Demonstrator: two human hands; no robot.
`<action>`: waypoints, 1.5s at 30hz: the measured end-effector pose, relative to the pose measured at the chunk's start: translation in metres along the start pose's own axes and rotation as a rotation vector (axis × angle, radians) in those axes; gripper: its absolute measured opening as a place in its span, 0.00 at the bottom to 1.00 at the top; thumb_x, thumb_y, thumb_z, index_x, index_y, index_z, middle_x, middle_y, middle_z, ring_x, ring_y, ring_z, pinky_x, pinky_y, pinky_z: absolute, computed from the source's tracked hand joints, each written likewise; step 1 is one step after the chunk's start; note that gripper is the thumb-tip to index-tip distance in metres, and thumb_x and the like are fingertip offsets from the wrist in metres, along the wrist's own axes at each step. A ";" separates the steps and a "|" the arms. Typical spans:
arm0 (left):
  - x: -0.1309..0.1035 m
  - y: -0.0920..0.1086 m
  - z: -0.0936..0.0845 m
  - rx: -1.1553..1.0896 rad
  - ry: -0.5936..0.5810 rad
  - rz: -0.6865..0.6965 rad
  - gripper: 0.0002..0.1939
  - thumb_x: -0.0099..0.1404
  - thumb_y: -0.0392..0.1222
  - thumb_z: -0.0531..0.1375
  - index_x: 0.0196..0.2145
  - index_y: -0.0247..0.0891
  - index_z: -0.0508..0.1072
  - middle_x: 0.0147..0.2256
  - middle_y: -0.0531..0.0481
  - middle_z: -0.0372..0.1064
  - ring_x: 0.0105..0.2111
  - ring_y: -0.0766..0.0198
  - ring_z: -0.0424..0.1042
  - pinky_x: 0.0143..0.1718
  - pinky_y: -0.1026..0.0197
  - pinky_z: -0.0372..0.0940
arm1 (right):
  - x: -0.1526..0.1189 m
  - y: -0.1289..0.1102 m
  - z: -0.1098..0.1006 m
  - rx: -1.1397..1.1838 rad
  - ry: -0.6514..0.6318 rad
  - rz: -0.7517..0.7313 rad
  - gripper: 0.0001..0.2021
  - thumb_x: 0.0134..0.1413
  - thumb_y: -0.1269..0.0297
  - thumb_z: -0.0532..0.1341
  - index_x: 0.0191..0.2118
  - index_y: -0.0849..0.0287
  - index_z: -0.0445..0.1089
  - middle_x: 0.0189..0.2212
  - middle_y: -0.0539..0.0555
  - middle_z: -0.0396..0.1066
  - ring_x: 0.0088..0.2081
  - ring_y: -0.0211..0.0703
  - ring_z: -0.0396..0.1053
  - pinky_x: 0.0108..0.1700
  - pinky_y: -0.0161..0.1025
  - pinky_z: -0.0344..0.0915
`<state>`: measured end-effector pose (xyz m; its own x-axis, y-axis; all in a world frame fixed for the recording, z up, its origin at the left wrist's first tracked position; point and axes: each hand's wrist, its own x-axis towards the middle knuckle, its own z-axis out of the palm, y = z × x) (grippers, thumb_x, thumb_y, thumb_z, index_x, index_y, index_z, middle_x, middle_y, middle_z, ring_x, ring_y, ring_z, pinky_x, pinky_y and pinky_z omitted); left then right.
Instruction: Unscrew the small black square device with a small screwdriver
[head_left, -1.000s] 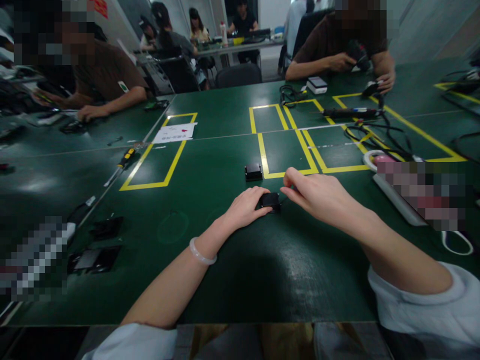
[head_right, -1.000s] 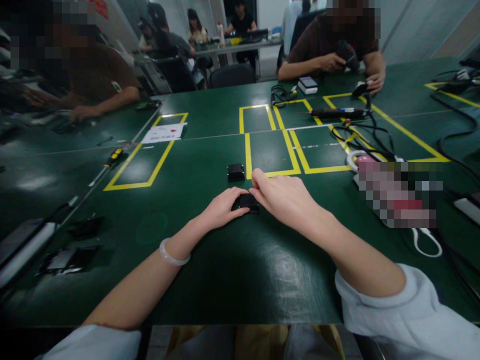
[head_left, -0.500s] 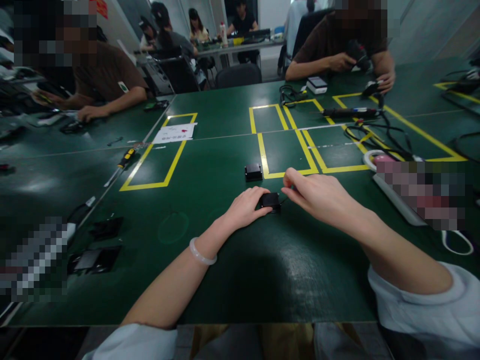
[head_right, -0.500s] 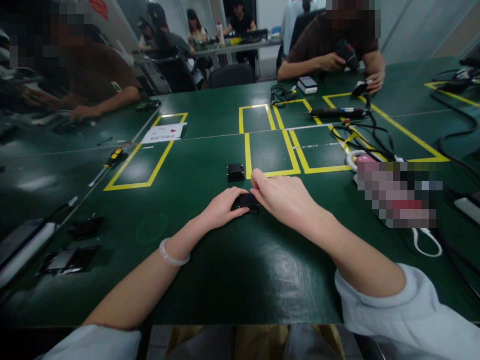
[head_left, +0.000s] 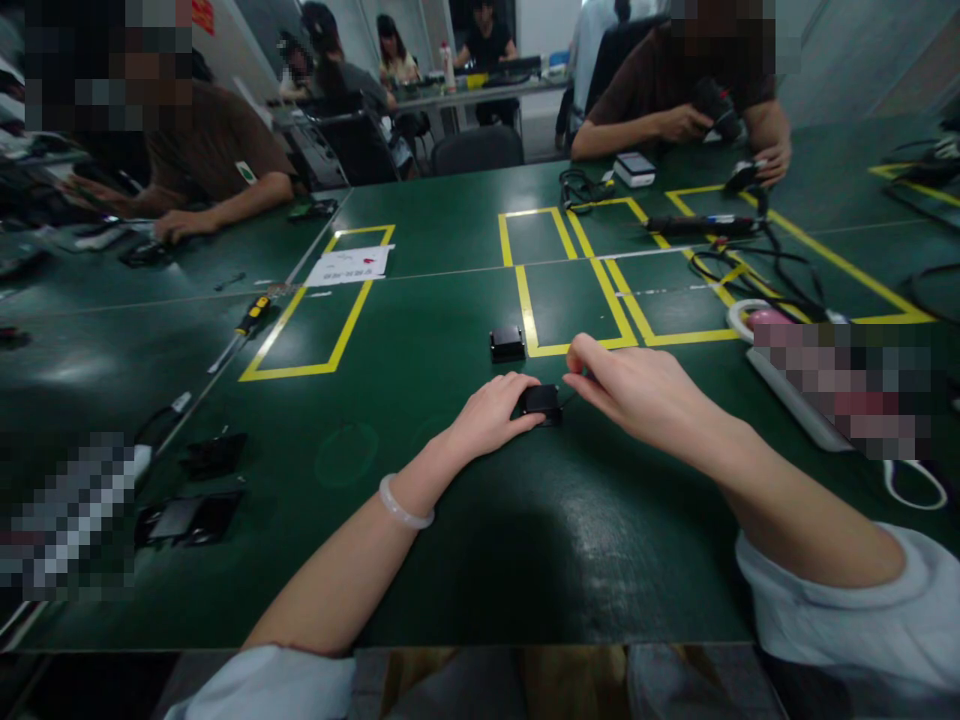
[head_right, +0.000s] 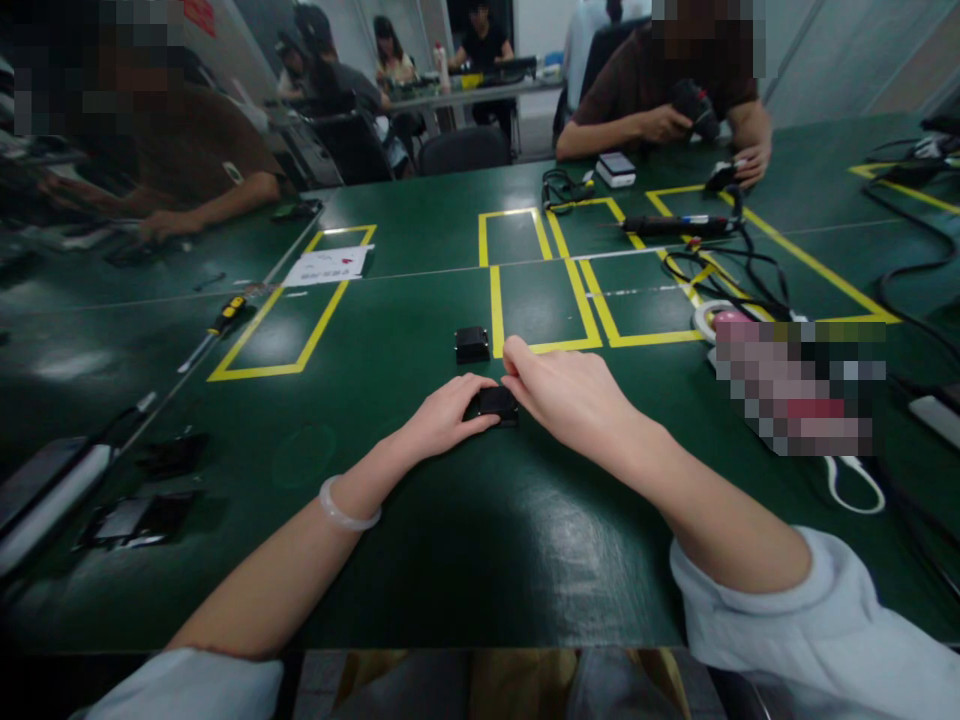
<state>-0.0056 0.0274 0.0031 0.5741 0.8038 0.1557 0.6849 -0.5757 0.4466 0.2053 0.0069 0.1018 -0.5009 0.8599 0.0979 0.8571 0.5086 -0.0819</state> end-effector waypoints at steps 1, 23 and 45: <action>0.000 0.000 0.000 0.000 -0.001 -0.001 0.19 0.65 0.50 0.59 0.50 0.40 0.64 0.44 0.46 0.67 0.45 0.54 0.68 0.45 0.53 0.64 | 0.000 0.000 0.000 0.010 0.005 -0.007 0.08 0.64 0.60 0.49 0.43 0.57 0.60 0.27 0.50 0.71 0.27 0.43 0.68 0.24 0.35 0.45; 0.001 0.001 -0.001 -0.008 -0.009 -0.010 0.19 0.64 0.50 0.59 0.50 0.40 0.64 0.45 0.46 0.67 0.45 0.54 0.68 0.47 0.52 0.64 | 0.000 -0.003 -0.004 -0.004 -0.025 0.012 0.12 0.64 0.54 0.48 0.41 0.57 0.62 0.28 0.52 0.72 0.28 0.44 0.69 0.25 0.36 0.45; 0.000 0.001 -0.001 -0.008 -0.004 -0.013 0.19 0.64 0.49 0.59 0.50 0.41 0.64 0.45 0.46 0.67 0.45 0.54 0.68 0.46 0.52 0.64 | -0.001 -0.002 -0.004 0.048 0.003 -0.009 0.09 0.62 0.61 0.49 0.43 0.57 0.59 0.29 0.52 0.72 0.28 0.42 0.68 0.25 0.35 0.46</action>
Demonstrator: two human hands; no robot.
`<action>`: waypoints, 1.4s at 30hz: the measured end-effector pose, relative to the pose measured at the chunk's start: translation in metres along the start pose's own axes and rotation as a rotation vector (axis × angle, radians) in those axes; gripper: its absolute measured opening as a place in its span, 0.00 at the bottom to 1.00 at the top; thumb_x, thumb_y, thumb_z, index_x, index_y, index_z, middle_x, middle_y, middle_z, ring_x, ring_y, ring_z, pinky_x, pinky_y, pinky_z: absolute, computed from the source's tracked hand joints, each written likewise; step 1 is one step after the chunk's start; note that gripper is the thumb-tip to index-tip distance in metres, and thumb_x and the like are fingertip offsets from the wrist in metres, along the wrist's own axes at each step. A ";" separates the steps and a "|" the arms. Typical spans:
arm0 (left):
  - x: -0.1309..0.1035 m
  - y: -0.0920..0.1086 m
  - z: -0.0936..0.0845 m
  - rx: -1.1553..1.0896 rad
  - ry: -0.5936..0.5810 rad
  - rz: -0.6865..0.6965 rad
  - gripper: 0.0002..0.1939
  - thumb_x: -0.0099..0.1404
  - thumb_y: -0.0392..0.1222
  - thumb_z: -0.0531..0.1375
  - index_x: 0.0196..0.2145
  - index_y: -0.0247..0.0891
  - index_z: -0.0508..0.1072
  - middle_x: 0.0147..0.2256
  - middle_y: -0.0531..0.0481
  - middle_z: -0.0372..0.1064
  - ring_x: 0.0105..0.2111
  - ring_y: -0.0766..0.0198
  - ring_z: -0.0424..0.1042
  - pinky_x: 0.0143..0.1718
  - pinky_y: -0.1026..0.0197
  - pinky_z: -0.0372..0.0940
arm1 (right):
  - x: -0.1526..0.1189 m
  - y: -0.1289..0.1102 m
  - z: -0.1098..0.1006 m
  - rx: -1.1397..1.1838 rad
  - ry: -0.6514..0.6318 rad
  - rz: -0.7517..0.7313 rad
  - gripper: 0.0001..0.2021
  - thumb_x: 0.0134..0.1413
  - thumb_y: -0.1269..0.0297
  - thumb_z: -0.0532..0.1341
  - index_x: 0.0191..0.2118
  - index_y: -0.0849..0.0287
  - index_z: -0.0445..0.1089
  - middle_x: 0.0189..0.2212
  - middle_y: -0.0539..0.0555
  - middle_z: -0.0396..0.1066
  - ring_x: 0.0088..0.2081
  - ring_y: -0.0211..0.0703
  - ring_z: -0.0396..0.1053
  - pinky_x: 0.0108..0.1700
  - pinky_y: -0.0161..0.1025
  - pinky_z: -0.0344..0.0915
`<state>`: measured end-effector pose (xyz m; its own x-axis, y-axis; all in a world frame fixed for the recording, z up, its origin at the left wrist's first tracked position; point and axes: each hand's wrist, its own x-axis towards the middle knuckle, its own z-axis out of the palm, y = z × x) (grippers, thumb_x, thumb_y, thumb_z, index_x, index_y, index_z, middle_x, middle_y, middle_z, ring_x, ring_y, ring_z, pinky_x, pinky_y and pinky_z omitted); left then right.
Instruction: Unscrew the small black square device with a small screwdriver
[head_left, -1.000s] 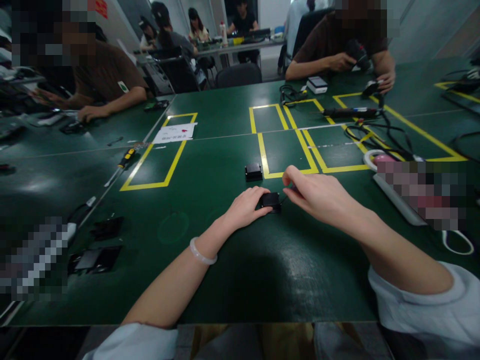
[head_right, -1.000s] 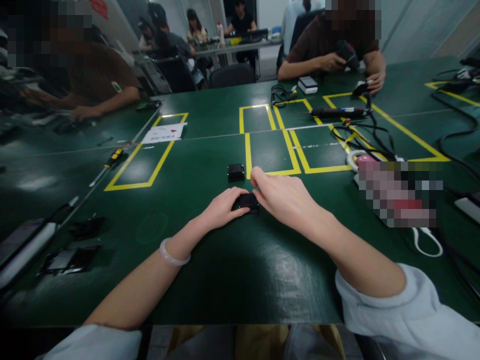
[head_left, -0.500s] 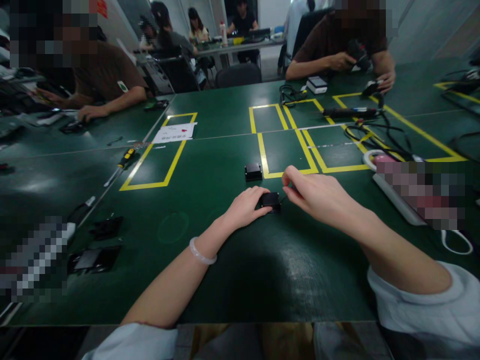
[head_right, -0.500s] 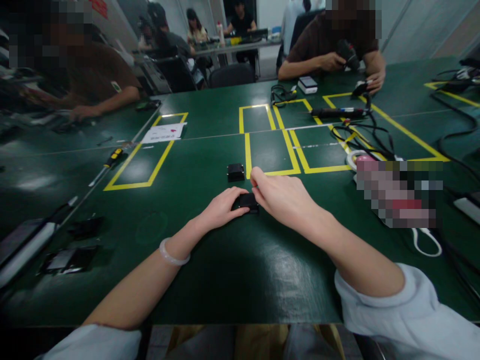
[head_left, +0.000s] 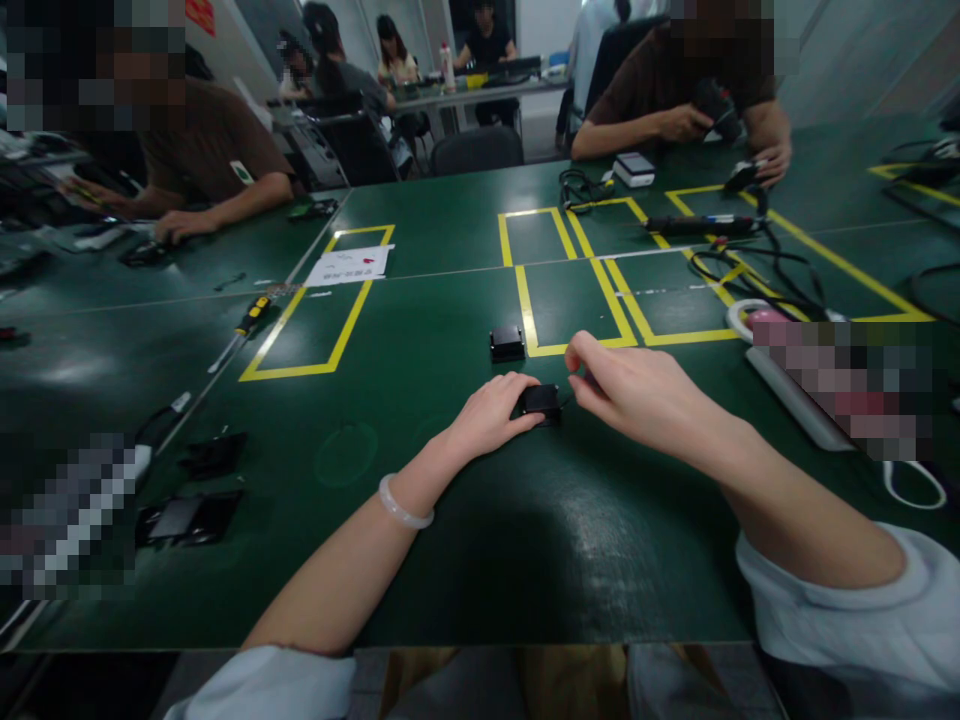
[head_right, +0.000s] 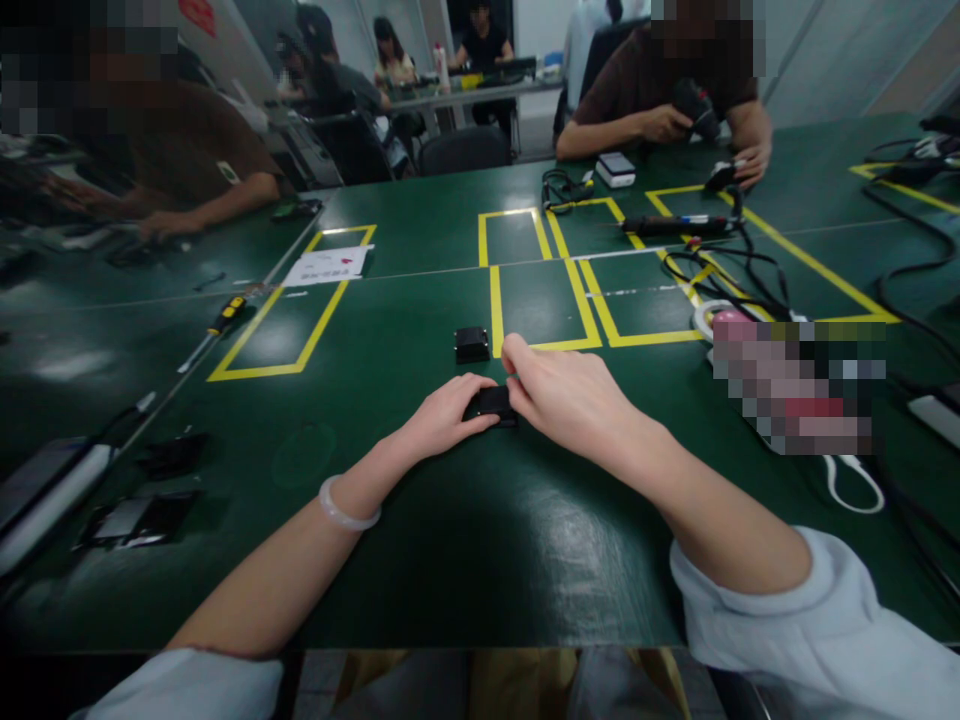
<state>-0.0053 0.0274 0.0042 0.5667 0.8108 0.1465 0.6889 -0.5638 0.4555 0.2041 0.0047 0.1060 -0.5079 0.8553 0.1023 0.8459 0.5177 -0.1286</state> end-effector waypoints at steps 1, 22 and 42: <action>0.000 0.000 0.000 0.000 0.000 0.000 0.19 0.64 0.50 0.59 0.50 0.41 0.64 0.45 0.46 0.67 0.45 0.54 0.68 0.46 0.52 0.64 | 0.000 0.000 0.000 -0.003 -0.006 0.003 0.09 0.62 0.60 0.49 0.43 0.57 0.60 0.29 0.52 0.72 0.28 0.42 0.68 0.25 0.35 0.45; 0.000 0.000 0.000 0.009 0.007 0.011 0.19 0.65 0.51 0.58 0.50 0.40 0.64 0.45 0.46 0.67 0.44 0.55 0.68 0.45 0.53 0.65 | 0.001 0.003 0.003 -0.023 0.012 0.005 0.09 0.61 0.62 0.48 0.44 0.58 0.59 0.29 0.51 0.71 0.27 0.42 0.67 0.25 0.35 0.46; 0.000 -0.001 0.001 0.015 0.000 0.020 0.19 0.65 0.50 0.58 0.50 0.40 0.64 0.45 0.46 0.67 0.44 0.55 0.68 0.46 0.53 0.64 | 0.002 0.003 0.006 0.050 0.055 0.014 0.08 0.62 0.60 0.51 0.42 0.57 0.60 0.30 0.51 0.71 0.29 0.43 0.68 0.26 0.35 0.47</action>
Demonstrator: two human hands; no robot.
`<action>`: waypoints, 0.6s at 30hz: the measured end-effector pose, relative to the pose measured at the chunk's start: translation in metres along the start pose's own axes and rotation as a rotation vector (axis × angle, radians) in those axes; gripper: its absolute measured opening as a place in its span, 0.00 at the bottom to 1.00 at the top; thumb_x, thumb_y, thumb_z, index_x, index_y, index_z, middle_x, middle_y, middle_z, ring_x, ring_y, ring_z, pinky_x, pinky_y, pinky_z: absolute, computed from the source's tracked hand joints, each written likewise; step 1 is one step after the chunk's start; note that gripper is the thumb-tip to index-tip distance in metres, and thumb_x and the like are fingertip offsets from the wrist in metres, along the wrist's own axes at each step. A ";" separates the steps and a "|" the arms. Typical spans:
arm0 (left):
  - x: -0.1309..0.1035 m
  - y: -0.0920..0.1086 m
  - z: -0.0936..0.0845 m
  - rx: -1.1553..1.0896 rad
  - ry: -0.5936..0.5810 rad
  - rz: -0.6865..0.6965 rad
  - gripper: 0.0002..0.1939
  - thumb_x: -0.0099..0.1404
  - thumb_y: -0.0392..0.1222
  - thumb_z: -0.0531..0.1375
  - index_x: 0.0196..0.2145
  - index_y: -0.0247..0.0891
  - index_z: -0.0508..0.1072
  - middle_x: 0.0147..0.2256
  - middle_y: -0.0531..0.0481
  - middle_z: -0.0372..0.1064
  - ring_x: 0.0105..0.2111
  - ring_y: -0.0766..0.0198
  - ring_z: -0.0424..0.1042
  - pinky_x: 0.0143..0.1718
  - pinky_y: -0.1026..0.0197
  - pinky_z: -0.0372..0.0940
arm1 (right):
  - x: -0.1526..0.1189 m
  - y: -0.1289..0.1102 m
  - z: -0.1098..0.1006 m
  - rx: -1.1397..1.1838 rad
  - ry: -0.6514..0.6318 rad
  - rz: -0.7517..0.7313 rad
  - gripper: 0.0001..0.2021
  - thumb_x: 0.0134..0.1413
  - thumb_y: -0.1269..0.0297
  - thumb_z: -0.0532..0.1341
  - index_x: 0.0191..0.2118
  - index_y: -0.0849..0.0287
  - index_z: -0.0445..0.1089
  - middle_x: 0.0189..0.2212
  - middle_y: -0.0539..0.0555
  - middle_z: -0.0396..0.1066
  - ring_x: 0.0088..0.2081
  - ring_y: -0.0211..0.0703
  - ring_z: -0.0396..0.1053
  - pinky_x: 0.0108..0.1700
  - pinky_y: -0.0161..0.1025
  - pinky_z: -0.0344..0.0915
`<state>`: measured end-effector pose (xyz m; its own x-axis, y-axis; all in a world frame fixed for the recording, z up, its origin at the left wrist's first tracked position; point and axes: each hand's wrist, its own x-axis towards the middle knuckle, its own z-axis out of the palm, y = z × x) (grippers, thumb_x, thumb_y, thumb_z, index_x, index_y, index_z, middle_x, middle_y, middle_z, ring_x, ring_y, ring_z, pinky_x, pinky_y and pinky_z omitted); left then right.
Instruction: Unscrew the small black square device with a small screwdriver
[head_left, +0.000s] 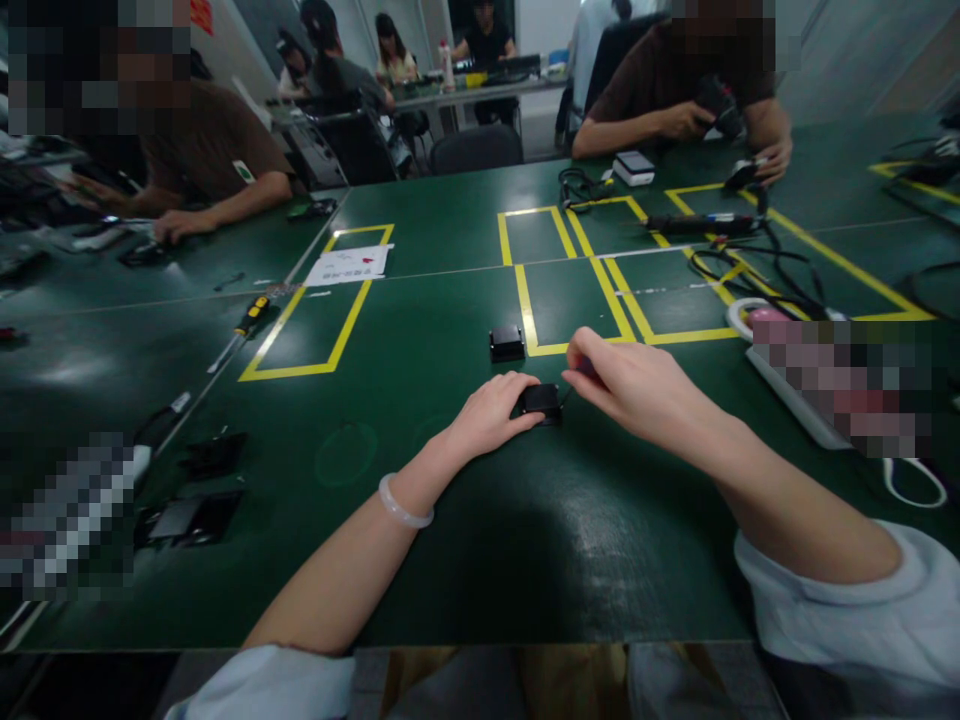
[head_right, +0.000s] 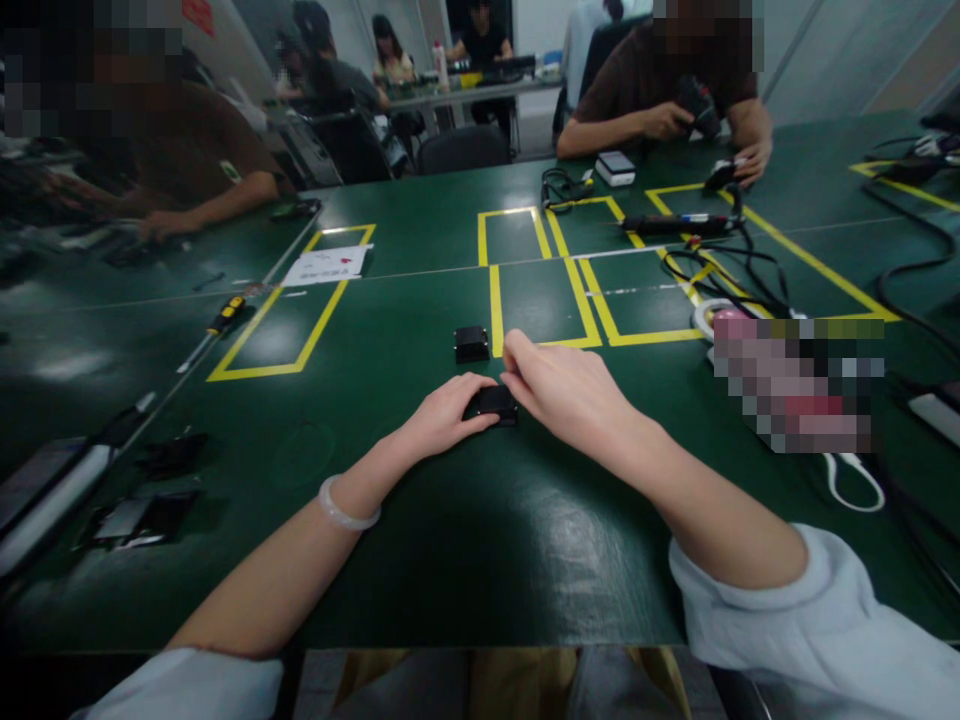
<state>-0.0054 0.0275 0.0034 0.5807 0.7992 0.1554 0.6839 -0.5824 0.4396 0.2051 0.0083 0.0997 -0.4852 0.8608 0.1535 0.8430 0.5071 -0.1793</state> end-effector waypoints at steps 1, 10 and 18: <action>0.000 0.000 0.000 0.001 -0.001 0.000 0.19 0.65 0.50 0.58 0.50 0.40 0.64 0.45 0.46 0.67 0.44 0.55 0.68 0.46 0.53 0.64 | 0.000 0.001 0.001 0.006 0.005 -0.001 0.08 0.62 0.59 0.51 0.41 0.57 0.60 0.30 0.51 0.71 0.29 0.43 0.68 0.26 0.35 0.47; -0.001 0.001 0.000 0.000 0.002 -0.002 0.19 0.65 0.49 0.59 0.51 0.40 0.64 0.45 0.46 0.67 0.45 0.55 0.68 0.47 0.52 0.64 | 0.006 -0.005 0.007 -0.044 0.020 0.012 0.12 0.64 0.55 0.50 0.40 0.58 0.63 0.28 0.52 0.72 0.29 0.44 0.69 0.25 0.36 0.46; 0.000 0.001 -0.001 -0.009 0.003 -0.002 0.19 0.65 0.49 0.59 0.50 0.40 0.64 0.45 0.46 0.67 0.45 0.54 0.68 0.46 0.52 0.64 | 0.003 -0.001 0.013 -0.040 0.096 -0.013 0.09 0.62 0.63 0.49 0.45 0.60 0.60 0.30 0.52 0.72 0.28 0.42 0.69 0.26 0.36 0.48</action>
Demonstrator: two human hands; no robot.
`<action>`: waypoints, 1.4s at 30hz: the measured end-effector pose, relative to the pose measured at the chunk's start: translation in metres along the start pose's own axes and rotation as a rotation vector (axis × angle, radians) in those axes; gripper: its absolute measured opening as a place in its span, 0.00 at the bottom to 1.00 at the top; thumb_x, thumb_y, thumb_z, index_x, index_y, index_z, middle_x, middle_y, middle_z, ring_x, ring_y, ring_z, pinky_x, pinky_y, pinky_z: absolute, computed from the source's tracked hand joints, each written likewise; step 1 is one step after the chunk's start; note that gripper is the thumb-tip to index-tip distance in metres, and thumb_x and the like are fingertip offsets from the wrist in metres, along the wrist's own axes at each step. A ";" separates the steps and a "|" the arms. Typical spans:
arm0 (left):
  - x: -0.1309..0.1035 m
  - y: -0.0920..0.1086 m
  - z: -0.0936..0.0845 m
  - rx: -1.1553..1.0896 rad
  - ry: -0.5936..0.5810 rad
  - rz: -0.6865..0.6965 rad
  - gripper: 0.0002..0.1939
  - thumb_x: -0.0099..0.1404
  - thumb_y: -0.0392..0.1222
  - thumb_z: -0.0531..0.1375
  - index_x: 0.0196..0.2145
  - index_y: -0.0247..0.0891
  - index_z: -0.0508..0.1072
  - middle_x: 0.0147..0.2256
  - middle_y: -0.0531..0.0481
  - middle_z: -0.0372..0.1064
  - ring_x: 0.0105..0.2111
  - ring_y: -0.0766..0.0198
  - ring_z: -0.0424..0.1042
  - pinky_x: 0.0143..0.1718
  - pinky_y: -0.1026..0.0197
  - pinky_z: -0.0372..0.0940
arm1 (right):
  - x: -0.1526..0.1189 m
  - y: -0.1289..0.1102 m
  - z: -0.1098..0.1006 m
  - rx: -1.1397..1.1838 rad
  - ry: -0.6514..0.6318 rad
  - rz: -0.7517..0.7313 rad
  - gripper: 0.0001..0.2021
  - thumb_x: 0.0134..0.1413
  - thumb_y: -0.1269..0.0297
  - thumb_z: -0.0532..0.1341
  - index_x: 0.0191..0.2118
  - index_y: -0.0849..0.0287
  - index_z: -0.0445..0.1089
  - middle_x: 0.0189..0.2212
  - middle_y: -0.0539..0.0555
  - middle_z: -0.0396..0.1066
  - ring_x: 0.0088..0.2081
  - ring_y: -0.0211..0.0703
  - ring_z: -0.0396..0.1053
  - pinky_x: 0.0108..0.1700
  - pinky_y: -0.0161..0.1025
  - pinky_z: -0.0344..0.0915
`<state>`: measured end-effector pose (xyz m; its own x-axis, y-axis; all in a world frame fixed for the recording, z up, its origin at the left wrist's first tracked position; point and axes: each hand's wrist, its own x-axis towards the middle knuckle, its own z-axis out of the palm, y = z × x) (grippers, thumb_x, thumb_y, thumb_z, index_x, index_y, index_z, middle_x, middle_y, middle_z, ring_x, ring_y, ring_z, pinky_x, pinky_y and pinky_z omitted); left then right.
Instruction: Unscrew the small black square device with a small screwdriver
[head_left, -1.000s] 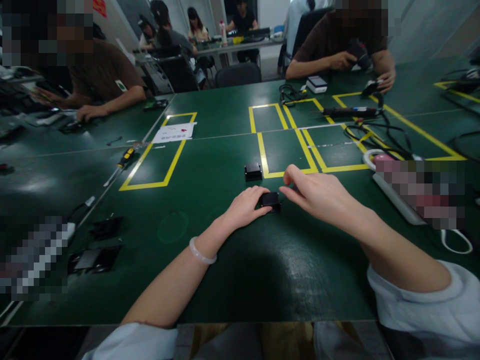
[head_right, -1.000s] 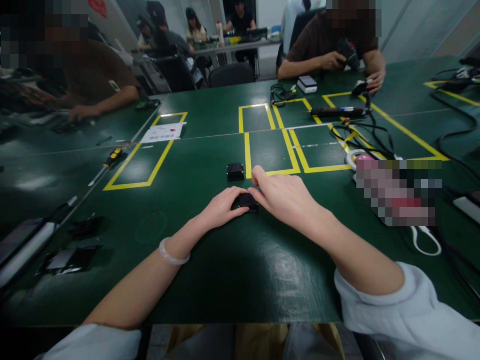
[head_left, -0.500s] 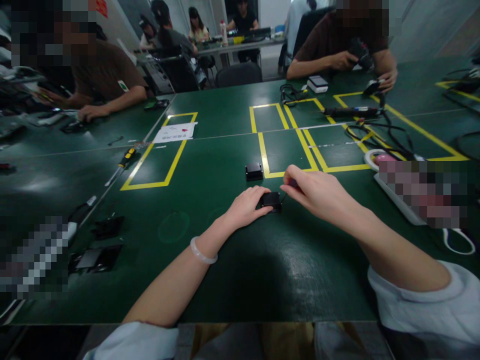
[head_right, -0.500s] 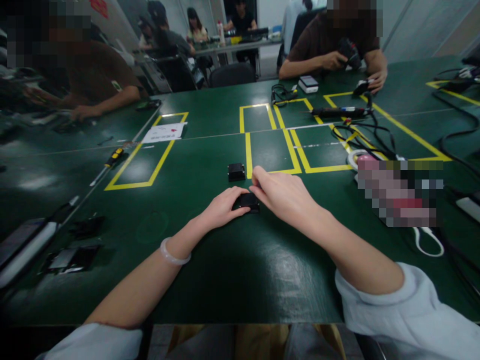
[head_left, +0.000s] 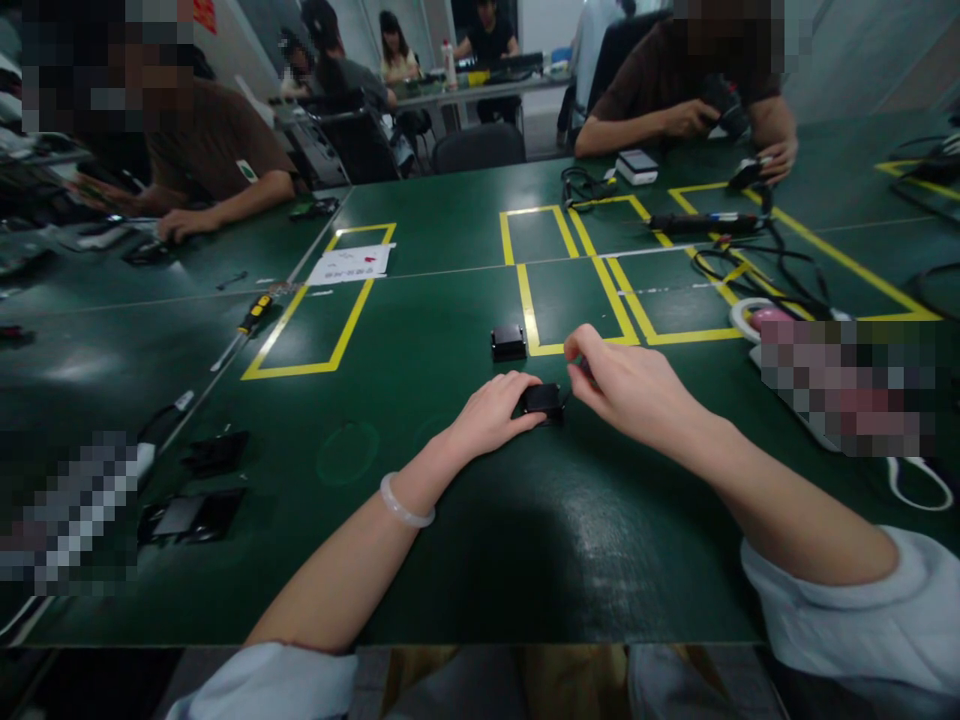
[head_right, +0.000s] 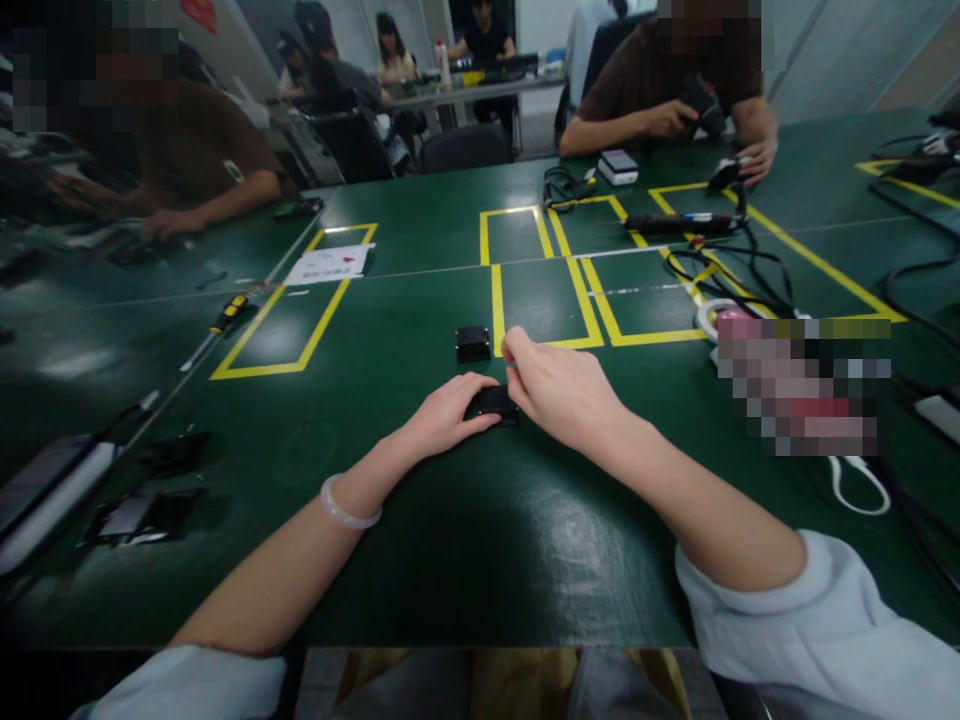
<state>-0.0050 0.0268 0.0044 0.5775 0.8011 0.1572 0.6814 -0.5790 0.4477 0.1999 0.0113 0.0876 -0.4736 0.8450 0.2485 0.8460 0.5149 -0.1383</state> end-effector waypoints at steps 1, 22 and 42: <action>0.000 0.000 0.000 0.000 0.001 0.000 0.19 0.64 0.49 0.59 0.50 0.40 0.64 0.45 0.46 0.67 0.45 0.54 0.68 0.46 0.52 0.64 | 0.000 0.000 0.000 -0.006 0.003 0.004 0.09 0.62 0.63 0.49 0.44 0.60 0.60 0.30 0.52 0.72 0.28 0.42 0.69 0.26 0.36 0.48; 0.000 -0.001 0.001 0.002 -0.004 -0.012 0.20 0.64 0.49 0.59 0.51 0.41 0.63 0.45 0.46 0.67 0.45 0.54 0.68 0.47 0.51 0.64 | 0.000 -0.003 -0.004 -0.027 -0.074 -0.029 0.12 0.64 0.56 0.49 0.40 0.58 0.62 0.28 0.52 0.72 0.29 0.43 0.69 0.26 0.36 0.48; -0.002 0.001 -0.001 0.009 -0.003 -0.017 0.19 0.64 0.50 0.59 0.50 0.40 0.64 0.45 0.46 0.67 0.44 0.55 0.68 0.46 0.53 0.65 | 0.001 0.001 -0.008 -0.029 -0.078 0.014 0.11 0.64 0.60 0.46 0.43 0.59 0.60 0.27 0.51 0.71 0.25 0.42 0.67 0.25 0.35 0.47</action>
<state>-0.0059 0.0253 0.0049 0.5670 0.8106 0.1465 0.6951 -0.5663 0.4428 0.2026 0.0117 0.0950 -0.4788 0.8612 0.1707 0.8587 0.4999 -0.1131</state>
